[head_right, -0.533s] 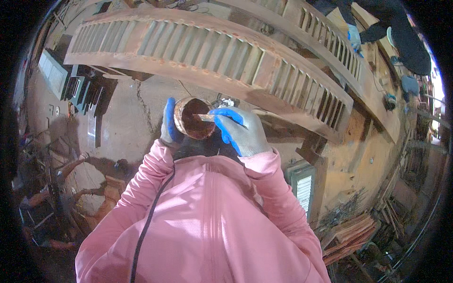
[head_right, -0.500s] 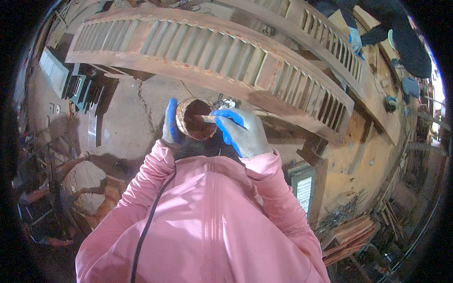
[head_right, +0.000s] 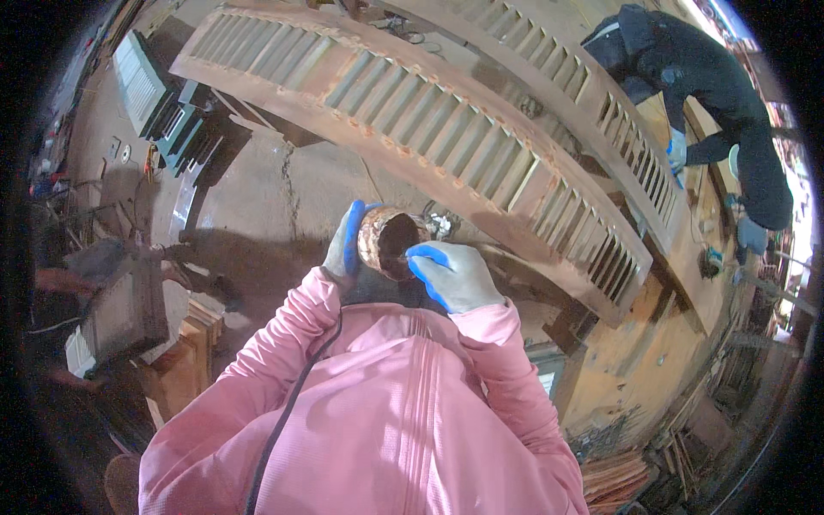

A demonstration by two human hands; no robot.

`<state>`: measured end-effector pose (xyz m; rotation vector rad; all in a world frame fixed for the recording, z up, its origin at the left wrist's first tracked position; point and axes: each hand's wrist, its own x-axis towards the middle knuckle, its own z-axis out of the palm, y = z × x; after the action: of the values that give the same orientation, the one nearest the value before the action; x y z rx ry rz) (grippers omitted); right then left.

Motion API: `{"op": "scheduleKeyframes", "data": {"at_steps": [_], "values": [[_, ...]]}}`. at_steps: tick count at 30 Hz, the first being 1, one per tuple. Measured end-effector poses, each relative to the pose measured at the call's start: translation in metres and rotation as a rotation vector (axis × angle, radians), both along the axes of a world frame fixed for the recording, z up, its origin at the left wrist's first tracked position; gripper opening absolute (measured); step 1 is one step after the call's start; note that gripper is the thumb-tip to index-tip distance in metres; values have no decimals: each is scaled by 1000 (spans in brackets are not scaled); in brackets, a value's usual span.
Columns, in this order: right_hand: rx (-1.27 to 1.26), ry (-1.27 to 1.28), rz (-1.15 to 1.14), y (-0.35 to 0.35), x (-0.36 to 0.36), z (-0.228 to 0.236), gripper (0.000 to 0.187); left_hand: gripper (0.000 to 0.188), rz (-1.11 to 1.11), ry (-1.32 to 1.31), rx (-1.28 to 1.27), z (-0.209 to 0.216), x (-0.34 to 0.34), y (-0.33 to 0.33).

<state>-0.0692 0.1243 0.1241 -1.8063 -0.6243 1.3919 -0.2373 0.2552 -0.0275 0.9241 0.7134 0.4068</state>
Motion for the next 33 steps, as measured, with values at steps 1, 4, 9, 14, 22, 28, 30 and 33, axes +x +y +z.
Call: {"op": "scheduleKeyframes", "data": {"at_steps": [1,4,9,14,22,28,30,33], "values": [[-8,197,-88,0,6,4,22,54,41,-47,-102,16,1,1],[59,409,-211,1,26,12,21,66,113,-179,-461,6,5,3],[138,476,-293,-12,52,2,27,78,206,-328,-798,5,18,-1],[224,610,-333,-28,85,5,30,72,271,-404,-749,53,57,-20],[211,730,-280,-48,145,4,31,72,382,-517,-606,40,99,-63],[65,621,-135,-45,157,7,22,71,465,-317,-480,-8,88,-82],[55,505,-87,-35,152,12,23,69,519,-226,-323,-36,80,-75],[83,169,47,-12,133,20,26,60,481,-215,-312,-23,72,-61]]}}
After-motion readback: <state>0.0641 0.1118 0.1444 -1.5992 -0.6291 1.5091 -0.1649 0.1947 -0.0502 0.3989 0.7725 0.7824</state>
